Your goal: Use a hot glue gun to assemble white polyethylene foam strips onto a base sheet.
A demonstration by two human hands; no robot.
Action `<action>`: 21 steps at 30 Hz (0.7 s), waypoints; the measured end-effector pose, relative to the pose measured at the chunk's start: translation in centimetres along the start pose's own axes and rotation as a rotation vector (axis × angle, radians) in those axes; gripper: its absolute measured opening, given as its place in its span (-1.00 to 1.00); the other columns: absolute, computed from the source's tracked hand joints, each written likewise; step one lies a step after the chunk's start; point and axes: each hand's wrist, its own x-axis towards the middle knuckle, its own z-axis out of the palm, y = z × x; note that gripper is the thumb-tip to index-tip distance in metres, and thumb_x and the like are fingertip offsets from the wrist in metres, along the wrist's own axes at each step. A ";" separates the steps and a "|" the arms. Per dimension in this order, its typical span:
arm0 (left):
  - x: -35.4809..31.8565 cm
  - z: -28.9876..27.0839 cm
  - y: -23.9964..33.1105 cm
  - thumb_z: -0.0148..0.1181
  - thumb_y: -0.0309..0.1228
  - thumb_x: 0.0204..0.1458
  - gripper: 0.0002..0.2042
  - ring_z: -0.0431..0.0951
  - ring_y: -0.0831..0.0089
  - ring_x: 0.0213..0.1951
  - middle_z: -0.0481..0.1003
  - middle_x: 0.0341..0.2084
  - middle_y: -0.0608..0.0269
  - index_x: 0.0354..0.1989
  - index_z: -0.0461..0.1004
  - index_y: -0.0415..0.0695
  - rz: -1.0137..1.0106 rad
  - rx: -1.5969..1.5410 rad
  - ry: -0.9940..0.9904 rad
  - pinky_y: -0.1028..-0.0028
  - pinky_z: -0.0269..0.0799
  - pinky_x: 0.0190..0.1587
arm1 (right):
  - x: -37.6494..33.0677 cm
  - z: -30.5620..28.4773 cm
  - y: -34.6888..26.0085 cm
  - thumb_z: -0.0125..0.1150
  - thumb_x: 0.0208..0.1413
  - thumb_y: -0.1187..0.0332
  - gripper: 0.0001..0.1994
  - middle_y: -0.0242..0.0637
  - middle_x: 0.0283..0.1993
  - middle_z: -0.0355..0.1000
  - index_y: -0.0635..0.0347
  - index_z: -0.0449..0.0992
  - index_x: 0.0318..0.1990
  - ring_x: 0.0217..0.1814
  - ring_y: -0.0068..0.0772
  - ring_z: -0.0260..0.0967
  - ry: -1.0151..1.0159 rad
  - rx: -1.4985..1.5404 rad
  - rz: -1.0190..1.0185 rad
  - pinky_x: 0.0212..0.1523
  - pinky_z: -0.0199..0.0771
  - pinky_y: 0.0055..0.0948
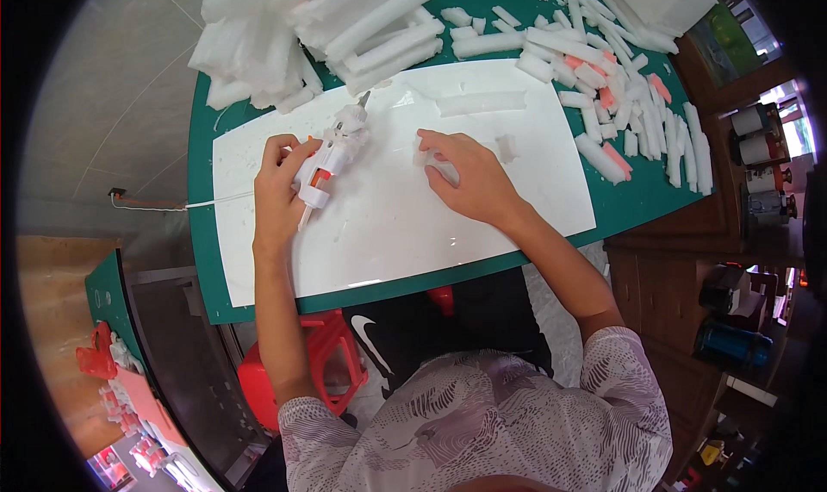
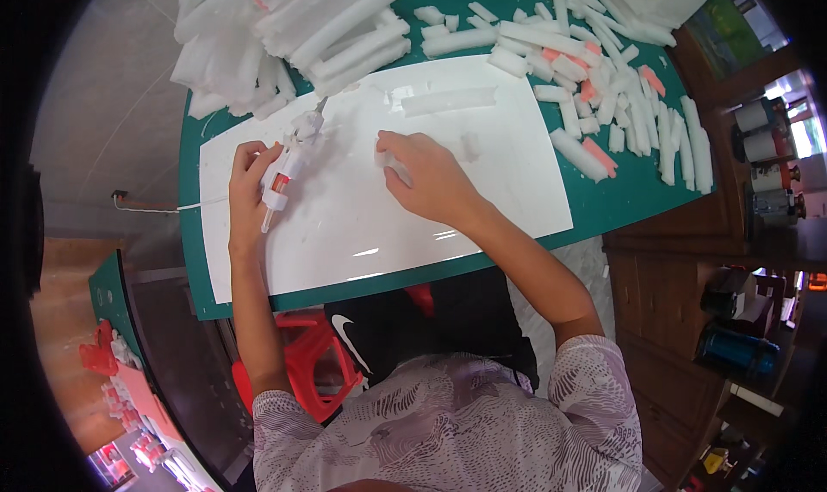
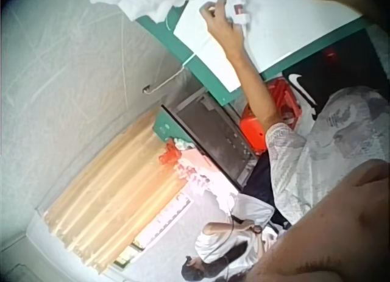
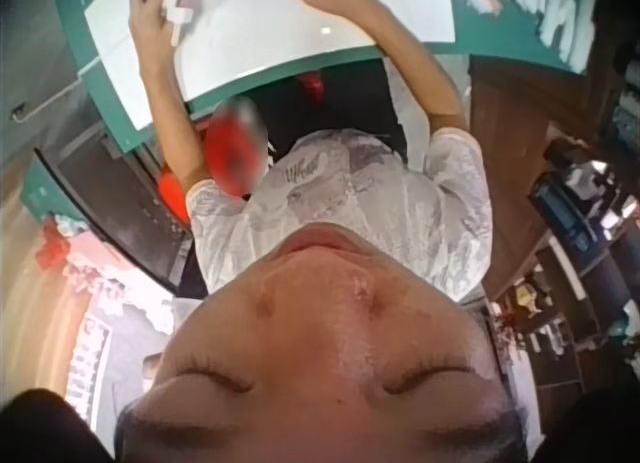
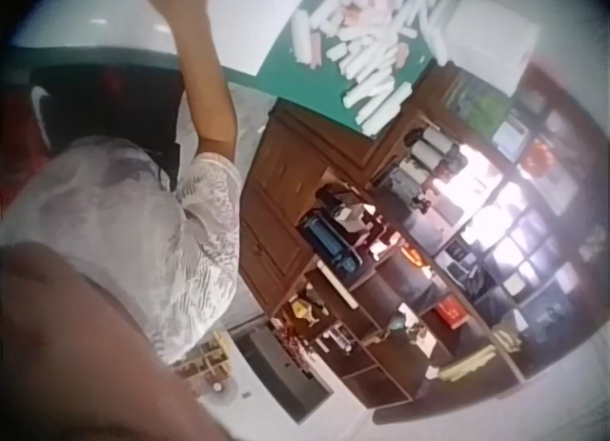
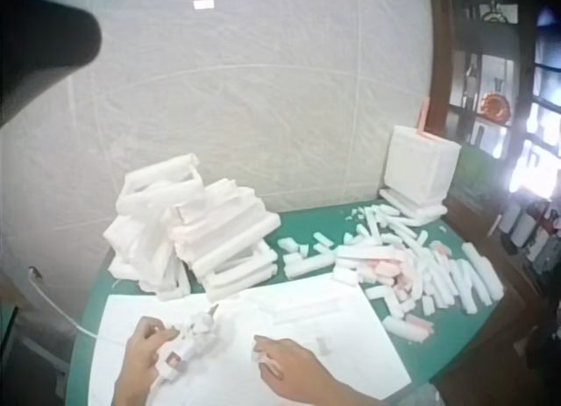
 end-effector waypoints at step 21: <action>0.0 -0.1 0.2 0.34 -0.45 -0.20 -0.64 0.40 0.33 -0.38 0.34 -0.22 0.18 -0.13 0.55 -0.17 -0.006 -0.014 0.007 0.43 0.38 -0.32 | 0.3 0.4 -0.1 0.26 0.12 0.38 -0.56 -0.10 0.07 0.45 0.10 0.37 0.17 0.02 -0.21 0.49 -0.006 -0.012 0.091 -0.02 0.52 -0.37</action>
